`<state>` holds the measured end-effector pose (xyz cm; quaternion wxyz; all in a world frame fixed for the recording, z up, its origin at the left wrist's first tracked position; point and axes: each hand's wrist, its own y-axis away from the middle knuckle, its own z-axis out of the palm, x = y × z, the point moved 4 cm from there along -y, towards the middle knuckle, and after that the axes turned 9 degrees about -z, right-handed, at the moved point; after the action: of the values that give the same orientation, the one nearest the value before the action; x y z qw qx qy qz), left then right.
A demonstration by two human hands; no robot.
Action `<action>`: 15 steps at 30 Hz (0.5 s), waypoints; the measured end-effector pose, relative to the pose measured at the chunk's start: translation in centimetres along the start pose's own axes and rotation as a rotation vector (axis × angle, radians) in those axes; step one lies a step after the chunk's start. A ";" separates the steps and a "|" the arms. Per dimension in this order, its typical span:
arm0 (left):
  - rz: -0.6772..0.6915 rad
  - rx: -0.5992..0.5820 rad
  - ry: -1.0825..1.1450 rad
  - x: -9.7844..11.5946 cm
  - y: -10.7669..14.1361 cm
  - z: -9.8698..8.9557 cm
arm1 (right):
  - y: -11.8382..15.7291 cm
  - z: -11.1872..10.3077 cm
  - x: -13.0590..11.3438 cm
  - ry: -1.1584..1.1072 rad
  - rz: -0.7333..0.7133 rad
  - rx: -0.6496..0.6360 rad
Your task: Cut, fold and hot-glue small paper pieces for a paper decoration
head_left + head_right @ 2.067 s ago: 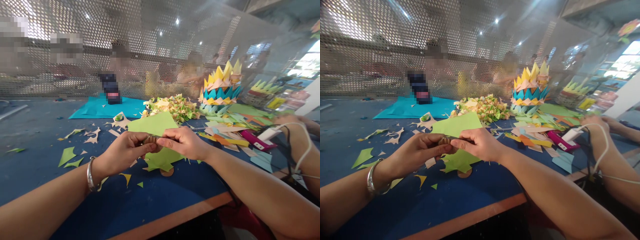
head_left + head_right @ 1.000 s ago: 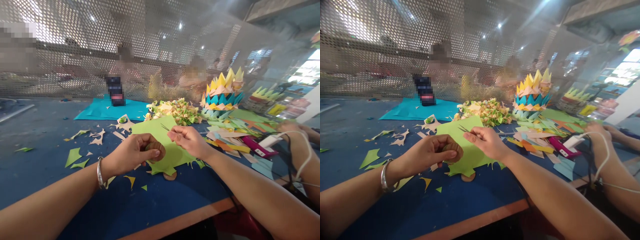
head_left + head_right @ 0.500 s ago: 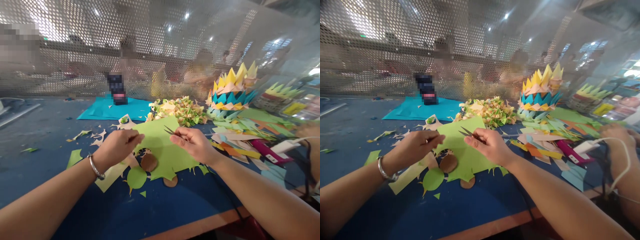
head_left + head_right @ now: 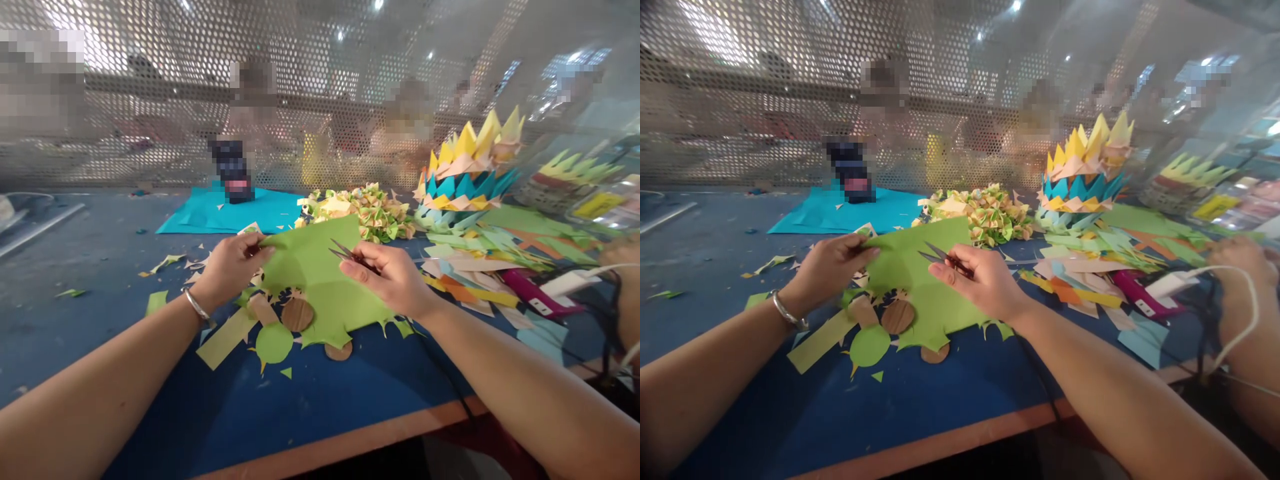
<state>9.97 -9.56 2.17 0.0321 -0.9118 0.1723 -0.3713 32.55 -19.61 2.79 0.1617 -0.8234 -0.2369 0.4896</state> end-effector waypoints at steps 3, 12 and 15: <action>-0.085 0.087 0.134 0.3 0.5 -0.8 | 0.0 -0.1 0.2 0.017 0.001 0.002; -0.382 0.418 0.567 -1.7 0.4 -3.6 | 0.1 -0.4 0.6 0.079 0.066 -0.064; -0.432 0.429 0.537 -2.5 0.2 -3.9 | 0.1 -0.2 0.6 0.082 0.097 -0.104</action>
<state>5.60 -8.61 3.24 0.0968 -0.7702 -0.1024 -0.6221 33.02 -19.38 2.40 0.1045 -0.8606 -0.2148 0.4498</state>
